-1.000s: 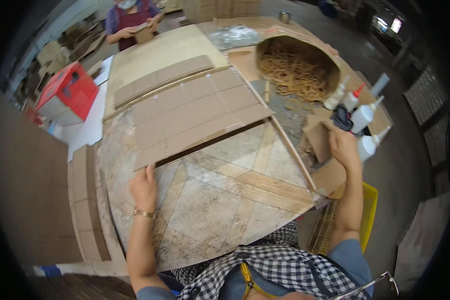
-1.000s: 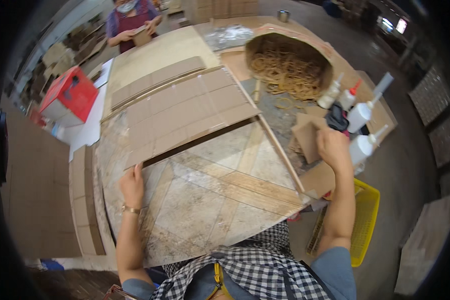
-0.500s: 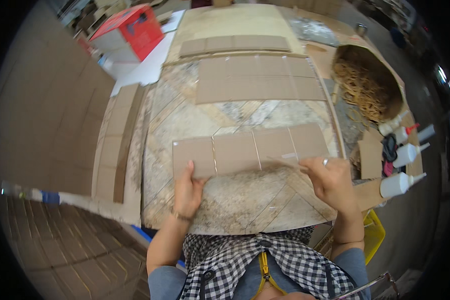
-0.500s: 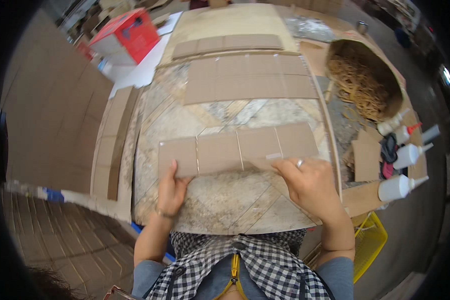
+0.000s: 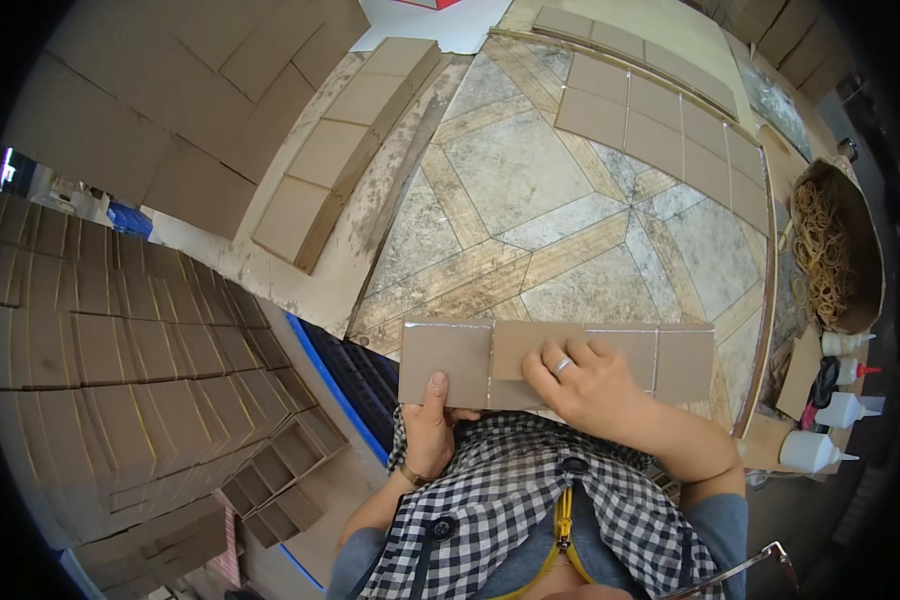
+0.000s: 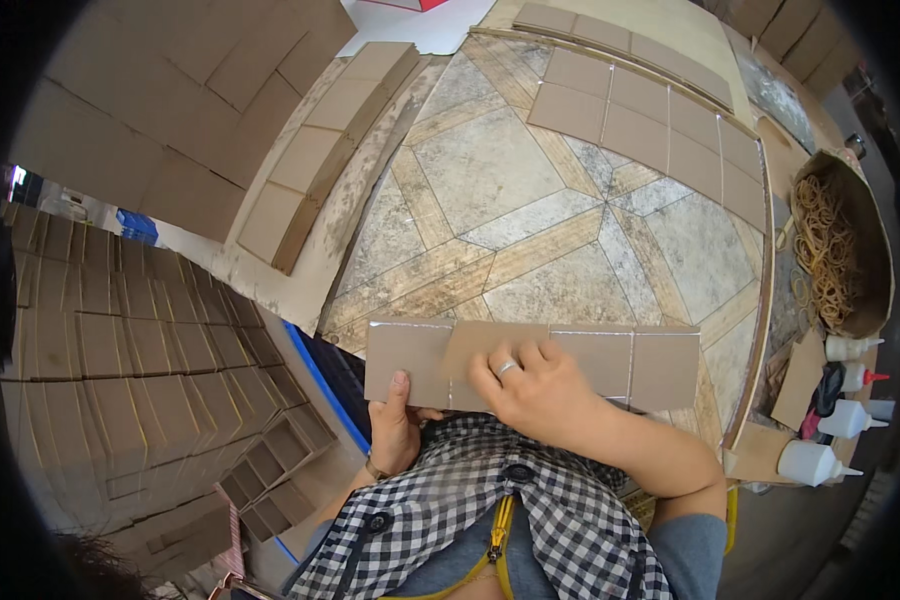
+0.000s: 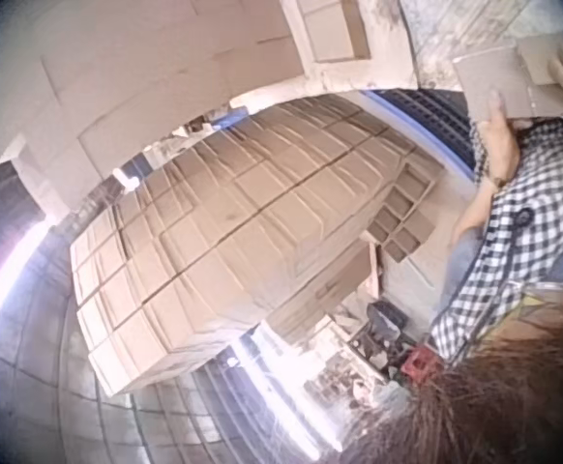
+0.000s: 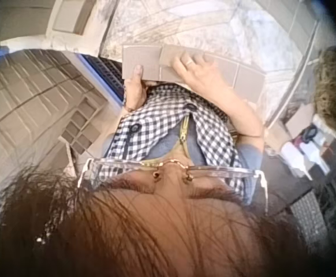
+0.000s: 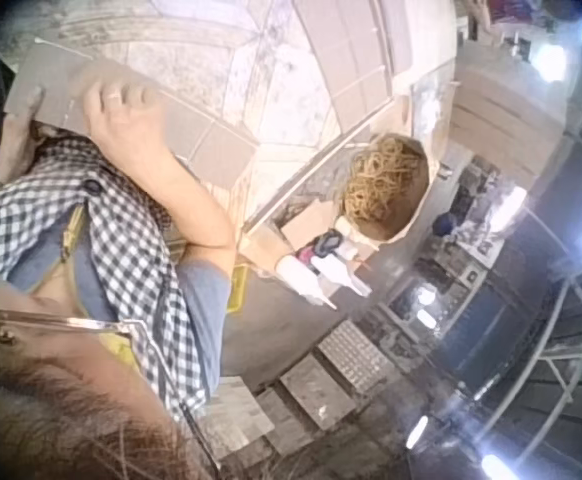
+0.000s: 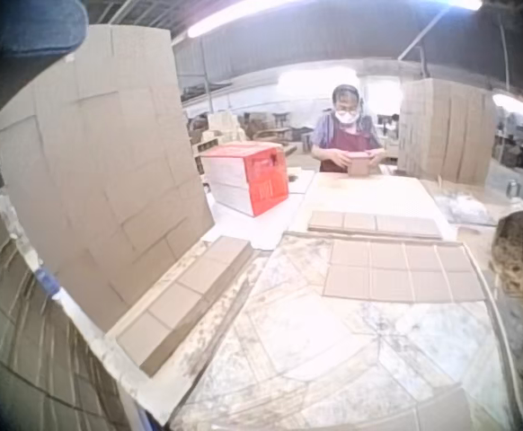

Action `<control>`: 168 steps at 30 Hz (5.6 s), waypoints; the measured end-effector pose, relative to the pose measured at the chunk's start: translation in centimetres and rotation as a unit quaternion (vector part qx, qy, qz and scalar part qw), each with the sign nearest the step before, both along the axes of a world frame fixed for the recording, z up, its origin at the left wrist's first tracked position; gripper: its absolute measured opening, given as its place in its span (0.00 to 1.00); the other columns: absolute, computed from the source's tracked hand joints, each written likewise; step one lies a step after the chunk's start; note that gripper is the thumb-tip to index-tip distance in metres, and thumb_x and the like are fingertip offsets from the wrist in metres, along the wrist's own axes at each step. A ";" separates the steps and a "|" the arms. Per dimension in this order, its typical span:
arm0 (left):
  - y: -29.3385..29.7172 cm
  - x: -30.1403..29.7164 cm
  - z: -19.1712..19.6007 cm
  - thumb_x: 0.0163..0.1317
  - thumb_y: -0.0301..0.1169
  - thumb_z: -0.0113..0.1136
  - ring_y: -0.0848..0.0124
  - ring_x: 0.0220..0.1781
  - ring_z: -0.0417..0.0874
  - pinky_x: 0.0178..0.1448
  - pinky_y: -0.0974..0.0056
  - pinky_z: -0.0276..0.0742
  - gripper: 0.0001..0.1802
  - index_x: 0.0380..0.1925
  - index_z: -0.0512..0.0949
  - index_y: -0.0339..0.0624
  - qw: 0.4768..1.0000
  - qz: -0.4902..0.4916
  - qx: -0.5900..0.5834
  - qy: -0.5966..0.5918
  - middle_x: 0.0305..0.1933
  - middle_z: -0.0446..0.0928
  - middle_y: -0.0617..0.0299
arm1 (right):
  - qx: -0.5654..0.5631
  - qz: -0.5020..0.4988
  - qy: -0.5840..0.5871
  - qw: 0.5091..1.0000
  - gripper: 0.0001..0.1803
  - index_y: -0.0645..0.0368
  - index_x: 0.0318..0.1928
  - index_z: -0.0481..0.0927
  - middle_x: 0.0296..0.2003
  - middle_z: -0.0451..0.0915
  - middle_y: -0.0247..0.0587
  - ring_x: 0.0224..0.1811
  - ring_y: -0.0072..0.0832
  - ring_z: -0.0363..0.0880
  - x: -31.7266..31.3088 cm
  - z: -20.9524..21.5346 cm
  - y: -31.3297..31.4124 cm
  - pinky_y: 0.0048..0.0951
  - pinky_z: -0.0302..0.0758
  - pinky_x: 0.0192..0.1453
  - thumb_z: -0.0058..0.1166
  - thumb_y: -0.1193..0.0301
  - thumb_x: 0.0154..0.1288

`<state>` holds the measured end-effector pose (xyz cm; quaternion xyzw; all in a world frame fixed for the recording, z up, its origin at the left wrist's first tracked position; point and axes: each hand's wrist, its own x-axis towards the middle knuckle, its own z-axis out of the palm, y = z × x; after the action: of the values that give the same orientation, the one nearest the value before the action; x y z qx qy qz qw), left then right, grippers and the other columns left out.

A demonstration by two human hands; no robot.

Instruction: The recorder is assembling cardboard grid dividers, folding cardboard sheets into trays, and applying glue in a manufacturing environment.

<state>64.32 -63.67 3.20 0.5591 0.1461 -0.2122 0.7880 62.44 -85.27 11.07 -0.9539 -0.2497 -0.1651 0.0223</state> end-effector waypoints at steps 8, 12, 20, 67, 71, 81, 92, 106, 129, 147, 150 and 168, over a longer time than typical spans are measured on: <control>0.7 0.3 -0.2 0.66 0.38 0.53 0.67 0.29 0.83 0.31 0.69 0.80 0.20 0.48 0.70 0.31 0.998 -0.045 0.011 -0.042 0.36 0.79 0.54 | 0.007 -0.012 0.005 1.000 0.14 0.58 0.37 0.74 0.28 0.74 0.38 0.27 0.29 0.74 -0.4 -0.5 0.8 0.27 0.70 0.28 0.52 0.70 0.46; 1.0 0.4 1.5 0.62 0.35 0.58 0.57 0.39 0.82 0.45 0.62 0.77 0.27 0.55 0.66 0.27 0.923 -0.148 0.234 -0.266 0.44 0.77 0.44 | 0.067 -0.036 0.153 0.985 0.11 0.56 0.33 0.72 0.23 0.76 0.37 0.23 0.31 0.77 2.3 1.6 -0.4 0.31 0.71 0.26 0.53 0.71 0.45; -0.9 3.0 6.1 0.54 0.50 0.63 0.47 0.61 0.71 0.62 0.54 0.66 0.49 0.63 0.53 0.24 0.775 -0.280 0.245 -0.511 0.62 0.63 0.36 | 0.108 -0.081 0.159 0.978 0.09 0.55 0.29 0.71 0.16 0.74 0.36 0.20 0.36 0.76 4.0 2.0 -0.8 0.36 0.68 0.23 0.54 0.76 0.43; -20.7 3.7 10.6 0.49 0.33 0.65 0.52 0.42 0.66 0.46 0.55 0.67 0.43 0.63 0.56 0.29 0.534 -0.483 0.265 -0.642 0.40 0.64 0.43 | 0.448 -0.397 -0.018 0.800 0.36 0.66 0.63 0.60 0.57 0.67 0.62 0.54 0.53 0.73 -12.6 0.2 -8.4 0.37 0.74 0.53 0.59 0.70 0.55; -20.8 4.6 10.8 0.52 0.32 0.60 0.52 0.43 0.67 0.47 0.55 0.69 0.40 0.63 0.56 0.27 0.562 -0.494 0.200 -0.633 0.42 0.64 0.41 | 0.383 -0.411 -0.100 0.821 0.37 0.64 0.66 0.58 0.61 0.62 0.64 0.56 0.54 0.72 -11.7 0.1 -8.9 0.40 0.73 0.55 0.56 0.73 0.56; -20.0 7.7 10.7 0.56 0.29 0.52 0.54 0.43 0.74 0.48 0.58 0.70 0.21 0.51 0.73 0.34 0.603 -0.544 0.091 -0.576 0.36 0.72 0.50 | 0.325 -0.338 0.094 0.878 0.37 0.59 0.61 0.67 0.62 0.63 0.60 0.55 0.51 0.73 -13.9 4.7 -12.9 0.40 0.73 0.54 0.63 0.59 0.52; -20.3 7.3 8.1 0.53 0.35 0.59 0.52 0.45 0.74 0.50 0.55 0.70 0.20 0.46 0.77 0.37 0.646 -0.490 0.067 -0.581 0.41 0.72 0.48 | 0.237 -0.817 -0.039 0.524 0.45 0.47 0.64 0.65 0.63 0.63 0.54 0.64 0.46 0.65 -14.5 -2.6 -49.8 0.39 0.66 0.63 0.66 0.51 0.44; -20.3 6.1 8.5 0.53 0.33 0.57 0.55 0.46 0.74 0.51 0.58 0.70 0.20 0.46 0.77 0.35 0.671 -0.477 0.081 -0.562 0.41 0.72 0.46 | 0.282 -0.662 0.167 0.674 0.22 0.49 0.45 0.83 0.37 0.83 0.47 0.41 0.38 0.81 -14.8 -0.1 -43.0 0.36 0.75 0.46 0.66 0.57 0.48; -19.8 5.0 8.4 0.52 0.29 0.60 0.62 0.40 0.70 0.46 0.63 0.68 0.17 0.43 0.77 0.35 0.672 -0.431 0.085 -0.596 0.42 0.64 0.52 | 0.529 -0.591 -0.044 0.607 0.12 0.67 0.38 0.80 0.26 0.81 0.37 0.24 0.25 0.79 -14.3 1.5 -41.3 0.27 0.74 0.31 0.57 0.71 0.55; -20.4 5.4 8.5 0.58 0.28 0.57 0.60 0.40 0.77 0.46 0.61 0.74 0.19 0.50 0.71 0.33 0.723 -0.389 0.065 -0.568 0.42 0.71 0.47 | 0.592 -0.464 -0.188 0.632 0.06 0.62 0.34 0.80 0.19 0.74 0.27 0.20 0.14 0.70 -9.4 3.3 -31.0 0.18 0.66 0.23 0.58 0.72 0.60; -19.7 5.5 8.7 0.58 0.27 0.57 0.60 0.41 0.78 0.47 0.60 0.74 0.25 0.55 0.66 0.33 0.798 -0.385 0.027 -0.463 0.42 0.73 0.47 | 0.453 -0.374 -0.065 0.807 0.04 0.60 0.35 0.79 0.16 0.74 0.32 0.17 0.17 0.70 -5.9 5.2 -21.3 0.20 0.67 0.22 0.56 0.74 0.59; -22.3 11.2 7.2 0.60 0.22 0.49 0.76 0.27 0.80 0.35 0.71 0.79 0.04 0.28 0.71 0.37 0.799 -0.547 0.103 -0.229 0.28 0.77 0.61 | 0.501 -0.517 0.075 0.690 0.08 0.61 0.33 0.70 0.18 0.74 0.34 0.19 0.22 0.74 -11.4 4.3 -20.3 0.24 0.72 0.24 0.53 0.79 0.51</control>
<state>75.53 -85.94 10.36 0.6563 -0.3472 -0.4576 0.4891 51.07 -105.54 15.39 -0.7884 0.4053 -0.1790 0.4268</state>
